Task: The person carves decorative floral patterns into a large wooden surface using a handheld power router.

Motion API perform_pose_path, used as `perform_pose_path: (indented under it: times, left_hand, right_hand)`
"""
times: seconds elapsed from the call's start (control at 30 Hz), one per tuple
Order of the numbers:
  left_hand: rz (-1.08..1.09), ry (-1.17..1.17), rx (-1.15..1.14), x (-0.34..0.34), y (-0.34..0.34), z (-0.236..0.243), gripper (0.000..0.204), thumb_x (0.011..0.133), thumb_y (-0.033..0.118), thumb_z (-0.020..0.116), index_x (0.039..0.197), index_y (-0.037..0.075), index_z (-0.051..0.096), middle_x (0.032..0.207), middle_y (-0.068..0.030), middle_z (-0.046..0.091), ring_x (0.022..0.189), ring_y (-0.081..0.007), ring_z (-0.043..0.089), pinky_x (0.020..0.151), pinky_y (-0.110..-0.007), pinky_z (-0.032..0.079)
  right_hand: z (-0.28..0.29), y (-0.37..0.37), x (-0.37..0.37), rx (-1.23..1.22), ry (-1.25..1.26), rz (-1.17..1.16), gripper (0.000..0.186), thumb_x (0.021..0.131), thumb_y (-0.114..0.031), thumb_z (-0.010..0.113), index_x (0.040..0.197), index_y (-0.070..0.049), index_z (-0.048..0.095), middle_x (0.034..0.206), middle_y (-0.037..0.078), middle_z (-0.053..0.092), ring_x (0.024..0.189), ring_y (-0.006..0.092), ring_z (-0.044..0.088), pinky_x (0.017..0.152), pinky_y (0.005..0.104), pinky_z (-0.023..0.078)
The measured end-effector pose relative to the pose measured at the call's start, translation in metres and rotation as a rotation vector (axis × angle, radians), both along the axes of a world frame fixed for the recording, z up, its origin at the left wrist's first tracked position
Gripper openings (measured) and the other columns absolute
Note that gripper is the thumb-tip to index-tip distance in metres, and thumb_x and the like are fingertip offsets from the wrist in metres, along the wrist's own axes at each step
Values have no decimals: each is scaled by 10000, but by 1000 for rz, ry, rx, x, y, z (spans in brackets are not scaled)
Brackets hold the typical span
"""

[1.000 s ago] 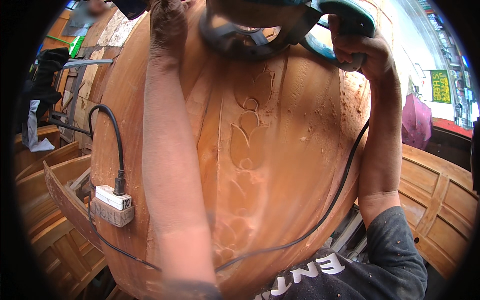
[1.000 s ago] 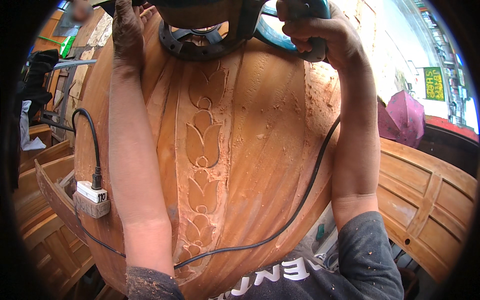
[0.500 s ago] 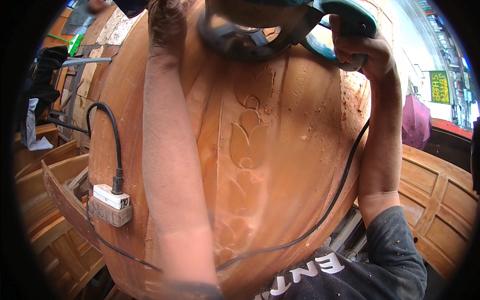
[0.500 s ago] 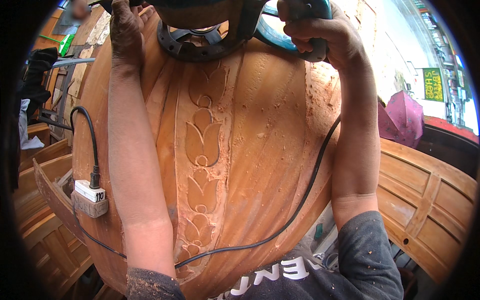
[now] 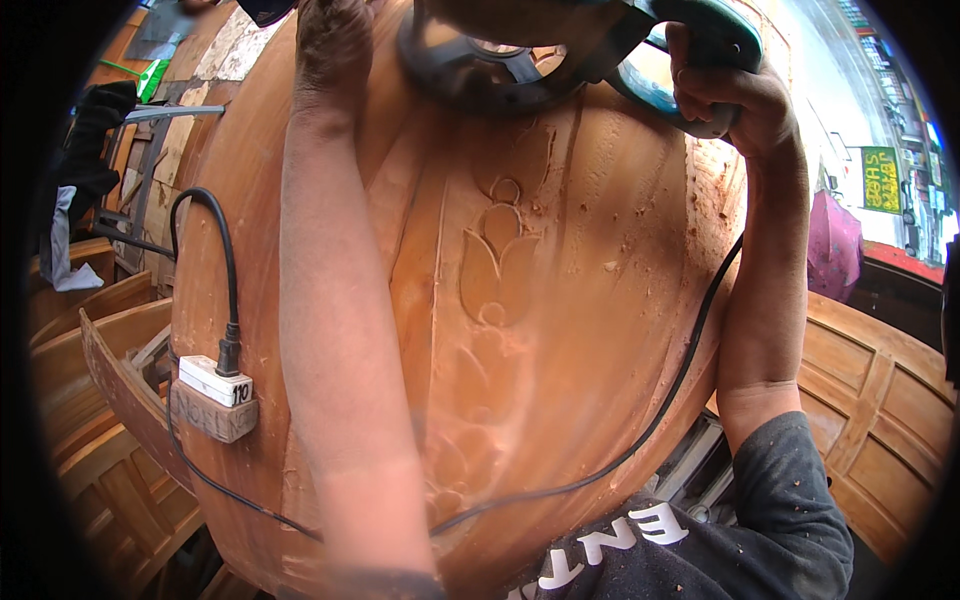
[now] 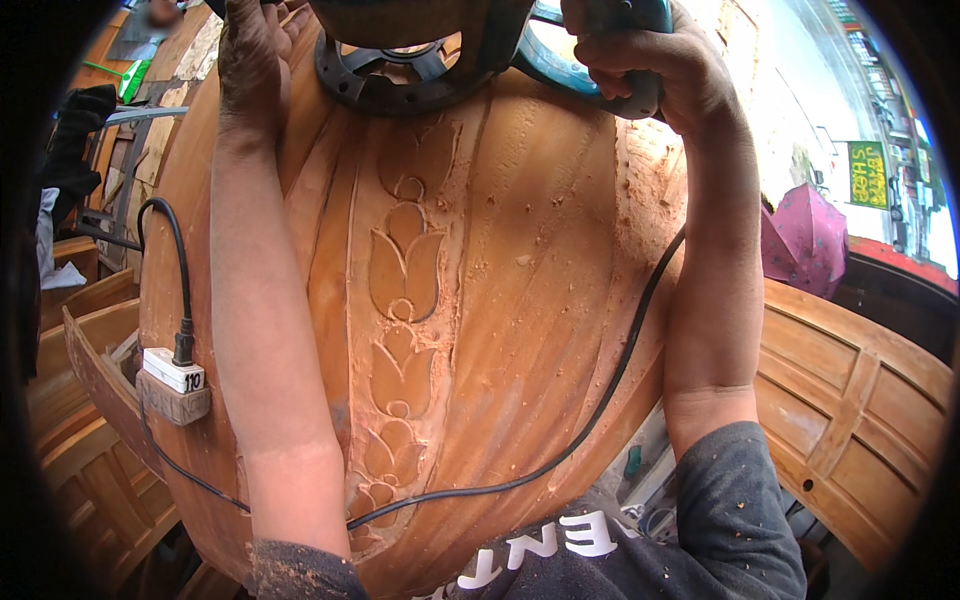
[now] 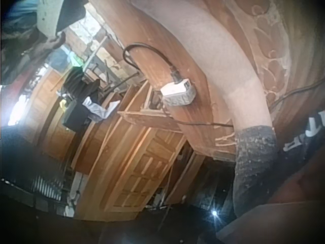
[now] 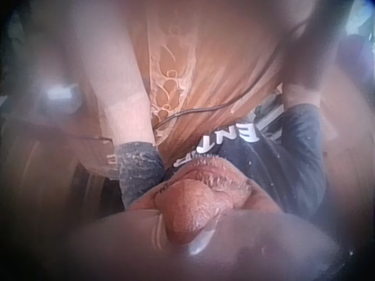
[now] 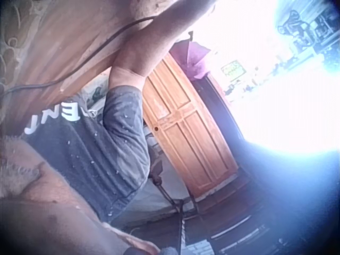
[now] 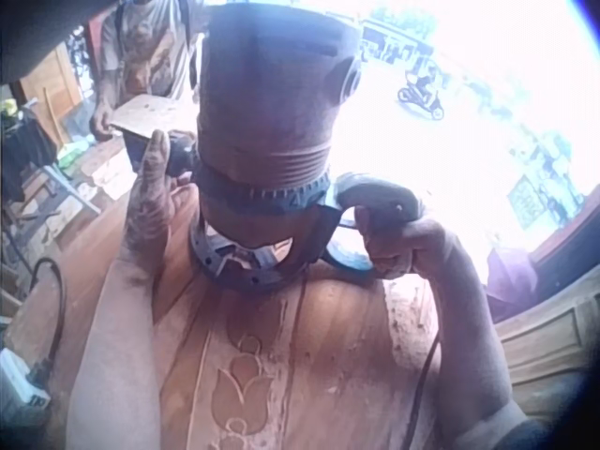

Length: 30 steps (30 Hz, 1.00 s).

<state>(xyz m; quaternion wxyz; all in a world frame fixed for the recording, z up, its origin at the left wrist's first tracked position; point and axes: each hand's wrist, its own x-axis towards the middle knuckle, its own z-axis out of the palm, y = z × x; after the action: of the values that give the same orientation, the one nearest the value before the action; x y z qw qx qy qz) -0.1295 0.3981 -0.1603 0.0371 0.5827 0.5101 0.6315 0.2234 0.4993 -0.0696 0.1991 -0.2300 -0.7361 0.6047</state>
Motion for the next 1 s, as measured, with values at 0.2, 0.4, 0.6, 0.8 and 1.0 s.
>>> perform_pose_path:
  times: [0.2,0.4,0.6,0.8,1.0]
  left_hand:
    - [-10,-44,-55,-2,-3,-3,621,1062,-1,447,1643,51,234,1646,-115,352,1380,-172,471,1048,-323,481]
    - [-182,-470,-25,2,0,9,586,1107,207,450,1639,61,253,1641,-113,366,1395,-194,469,1064,-324,461]
    - [4,-67,31,3,-5,7,671,1121,479,360,1637,60,269,1667,-113,339,1446,-193,422,1110,-343,406]
    - [-104,-516,-65,13,-8,14,702,1112,510,379,1639,62,263,1671,-110,332,1429,-185,435,1101,-346,405]
    - [-124,-550,-93,17,-11,14,719,1098,551,392,1647,103,267,1668,-91,337,1385,-176,466,1097,-348,403]
  right_hand:
    - [0,0,1,-64,59,30,354,759,-81,686,1089,24,613,705,43,541,523,112,502,490,267,398]
    - [6,-13,-6,-156,132,3,639,735,-52,705,1356,39,586,724,39,550,484,107,493,409,251,351]
    - [11,-20,-9,-207,131,5,663,738,-61,701,1380,37,567,743,32,544,489,100,481,415,239,330]
    - [-1,-7,0,-25,45,24,354,770,-89,672,1101,34,637,712,52,543,528,115,502,515,273,414]
    - [-5,-4,5,-9,56,23,476,777,-95,685,1234,30,639,720,52,556,544,113,523,518,267,423]
